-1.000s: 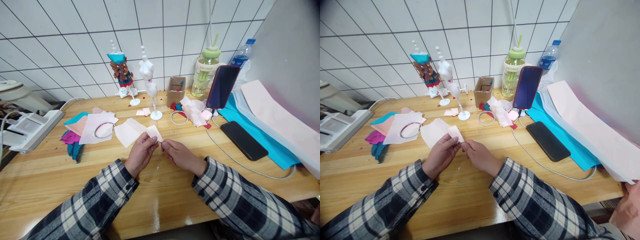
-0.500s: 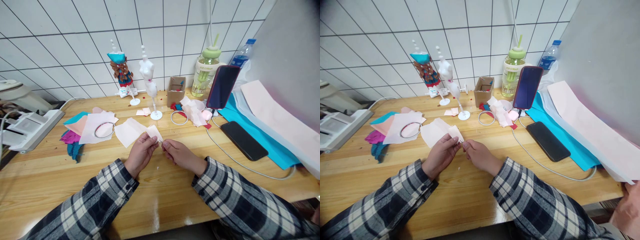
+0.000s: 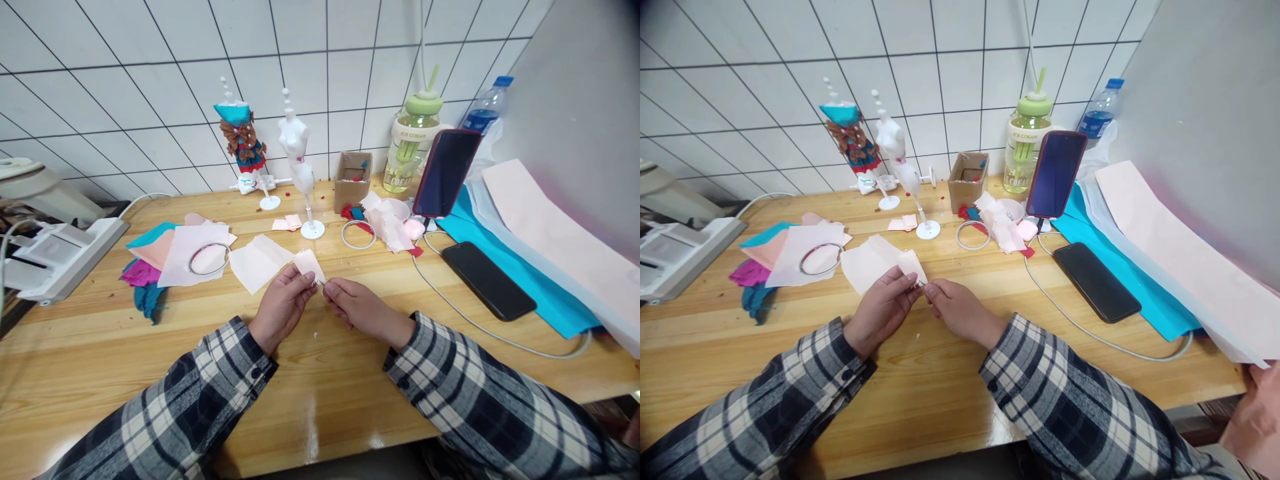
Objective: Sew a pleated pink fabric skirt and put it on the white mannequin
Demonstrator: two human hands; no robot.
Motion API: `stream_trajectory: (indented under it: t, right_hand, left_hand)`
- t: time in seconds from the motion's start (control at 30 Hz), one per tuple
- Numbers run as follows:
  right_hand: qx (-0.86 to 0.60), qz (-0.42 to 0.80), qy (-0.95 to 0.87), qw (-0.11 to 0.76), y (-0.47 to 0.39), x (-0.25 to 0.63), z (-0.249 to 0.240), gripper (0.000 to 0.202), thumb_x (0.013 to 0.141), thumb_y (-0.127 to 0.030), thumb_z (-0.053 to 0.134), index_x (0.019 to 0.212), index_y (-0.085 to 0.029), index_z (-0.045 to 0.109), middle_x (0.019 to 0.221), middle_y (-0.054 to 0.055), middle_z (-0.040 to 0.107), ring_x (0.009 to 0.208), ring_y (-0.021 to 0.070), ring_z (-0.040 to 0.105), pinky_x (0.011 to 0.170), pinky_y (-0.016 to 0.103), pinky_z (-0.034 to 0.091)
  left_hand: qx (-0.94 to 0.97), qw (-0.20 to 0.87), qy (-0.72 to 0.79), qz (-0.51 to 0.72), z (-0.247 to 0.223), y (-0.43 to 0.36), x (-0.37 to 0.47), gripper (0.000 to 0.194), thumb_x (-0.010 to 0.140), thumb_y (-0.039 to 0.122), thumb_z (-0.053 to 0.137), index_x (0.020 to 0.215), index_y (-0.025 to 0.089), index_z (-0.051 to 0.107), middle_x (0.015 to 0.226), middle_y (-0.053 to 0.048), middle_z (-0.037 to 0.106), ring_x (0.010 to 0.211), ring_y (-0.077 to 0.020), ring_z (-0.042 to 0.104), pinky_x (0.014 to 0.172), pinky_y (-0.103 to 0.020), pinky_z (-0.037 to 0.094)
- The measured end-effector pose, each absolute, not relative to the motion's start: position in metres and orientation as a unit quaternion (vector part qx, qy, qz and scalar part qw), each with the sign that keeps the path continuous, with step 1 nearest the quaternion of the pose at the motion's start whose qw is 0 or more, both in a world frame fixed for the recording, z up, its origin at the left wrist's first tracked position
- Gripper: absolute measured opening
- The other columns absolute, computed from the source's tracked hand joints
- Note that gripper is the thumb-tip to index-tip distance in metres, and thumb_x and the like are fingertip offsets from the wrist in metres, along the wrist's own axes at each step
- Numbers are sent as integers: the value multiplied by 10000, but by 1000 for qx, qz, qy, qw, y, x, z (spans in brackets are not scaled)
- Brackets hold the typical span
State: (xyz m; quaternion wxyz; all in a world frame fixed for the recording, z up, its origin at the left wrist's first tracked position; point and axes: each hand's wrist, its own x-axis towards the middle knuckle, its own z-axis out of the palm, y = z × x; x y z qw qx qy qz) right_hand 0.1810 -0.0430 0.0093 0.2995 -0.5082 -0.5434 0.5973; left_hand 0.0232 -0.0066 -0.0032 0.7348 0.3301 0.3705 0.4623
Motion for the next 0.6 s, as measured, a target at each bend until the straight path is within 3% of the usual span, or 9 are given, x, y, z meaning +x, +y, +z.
stream_trajectory:
  t: [0.4,0.6]
  right_hand:
    - [-527,574,-556,291,-42,180,10,302,994,-328,338,739,-202,439,559,-59,410,470,88,386,479,220,352]
    - [-508,570,-581,282,-45,180,6,311,1009,-416,283,818,-211,419,598,-40,544,424,87,476,424,208,373]
  left_hand:
    - [305,738,369,476,0,-7,24,225,698,156,784,897,158,678,839,10,678,709,-71,597,684,-176,503]
    - [310,741,363,472,-3,-5,22,214,702,158,783,876,138,660,821,-10,684,735,-98,623,687,-194,519]
